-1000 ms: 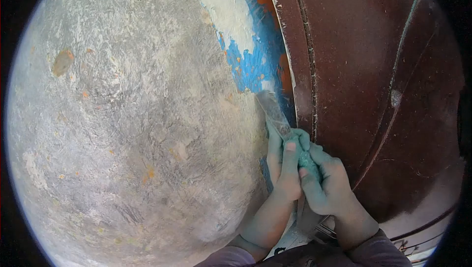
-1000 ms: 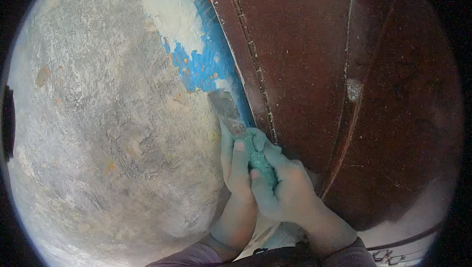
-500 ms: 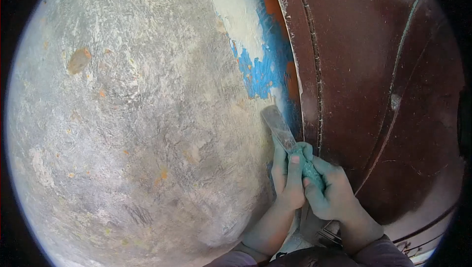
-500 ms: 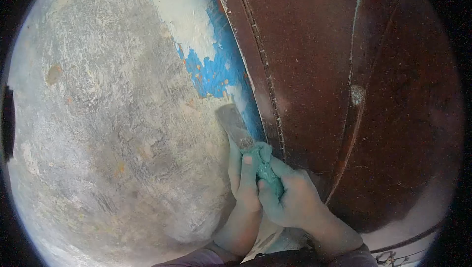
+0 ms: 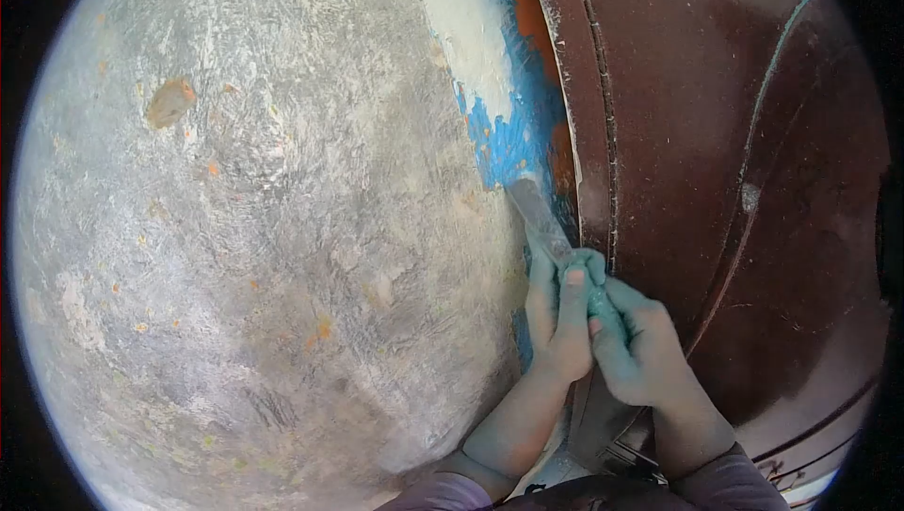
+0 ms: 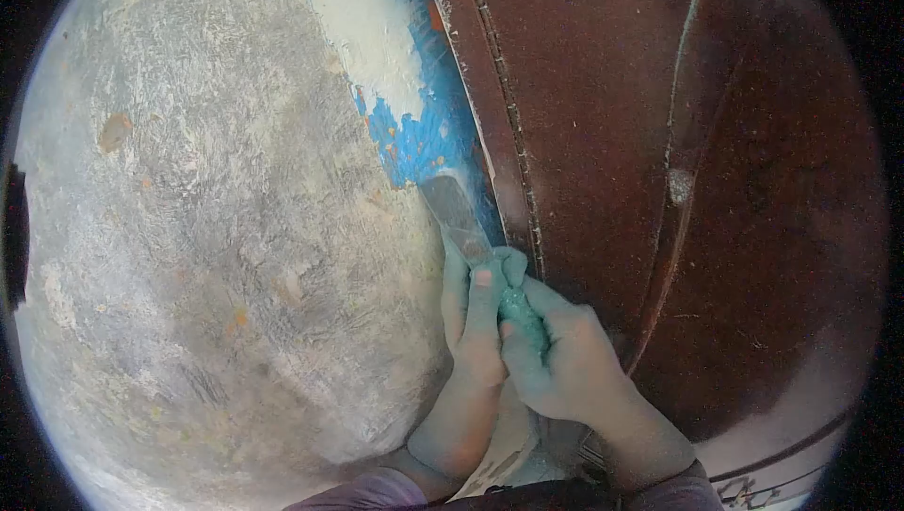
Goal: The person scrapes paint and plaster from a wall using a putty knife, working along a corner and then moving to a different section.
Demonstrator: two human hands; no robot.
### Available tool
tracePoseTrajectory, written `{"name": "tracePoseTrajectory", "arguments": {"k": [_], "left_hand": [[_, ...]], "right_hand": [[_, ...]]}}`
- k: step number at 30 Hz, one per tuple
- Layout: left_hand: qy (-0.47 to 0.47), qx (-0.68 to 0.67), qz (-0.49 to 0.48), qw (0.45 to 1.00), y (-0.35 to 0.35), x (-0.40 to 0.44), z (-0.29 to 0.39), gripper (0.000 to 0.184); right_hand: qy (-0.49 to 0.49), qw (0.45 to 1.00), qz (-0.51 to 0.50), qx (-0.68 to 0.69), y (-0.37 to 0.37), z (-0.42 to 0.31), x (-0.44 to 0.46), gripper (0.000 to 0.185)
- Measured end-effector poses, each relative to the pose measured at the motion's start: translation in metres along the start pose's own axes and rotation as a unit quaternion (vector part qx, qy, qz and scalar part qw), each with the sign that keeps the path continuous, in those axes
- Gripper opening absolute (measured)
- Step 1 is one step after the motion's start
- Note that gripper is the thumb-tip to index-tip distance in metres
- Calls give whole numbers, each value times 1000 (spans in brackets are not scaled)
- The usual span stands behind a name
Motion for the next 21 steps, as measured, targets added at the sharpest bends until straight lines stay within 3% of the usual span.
{"name": "tracePoseTrajectory", "arguments": {"k": [3, 9, 12, 14, 18, 21], "left_hand": [[55, -32, 30, 997, 4, -16, -2, 29], [57, 41, -38, 997, 4, 5, 4, 45], [51, -12, -2, 999, 5, -9, 4, 34], [68, -33, 8, 997, 6, -11, 5, 34], [66, 32, -42, 996, 5, 10, 5, 40], [69, 4, 8, 998, 4, -8, 1, 33]], "right_hand": [[27, 1000, 11, 4, -8, 12, -12, 27], [-3, 1000, 11, 14, -8, 5, 1, 27], [82, 994, 71, 16, -10, 6, -8, 22], [10, 1000, 10, 17, -11, 7, -11, 23], [-2, 1000, 6, 22, -6, 1, 3, 25], [44, 998, 35, 35, -7, 5, -9, 23]]}}
Point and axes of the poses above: each hand's wrist, its own x-axis towards the middle knuckle, its own y-axis out of the back of the hand, z = x × y, the point moved 4 cm from there along x, towards the middle knuckle, and after that the axes turned 1 degree about -y, right-handed, at the moved point
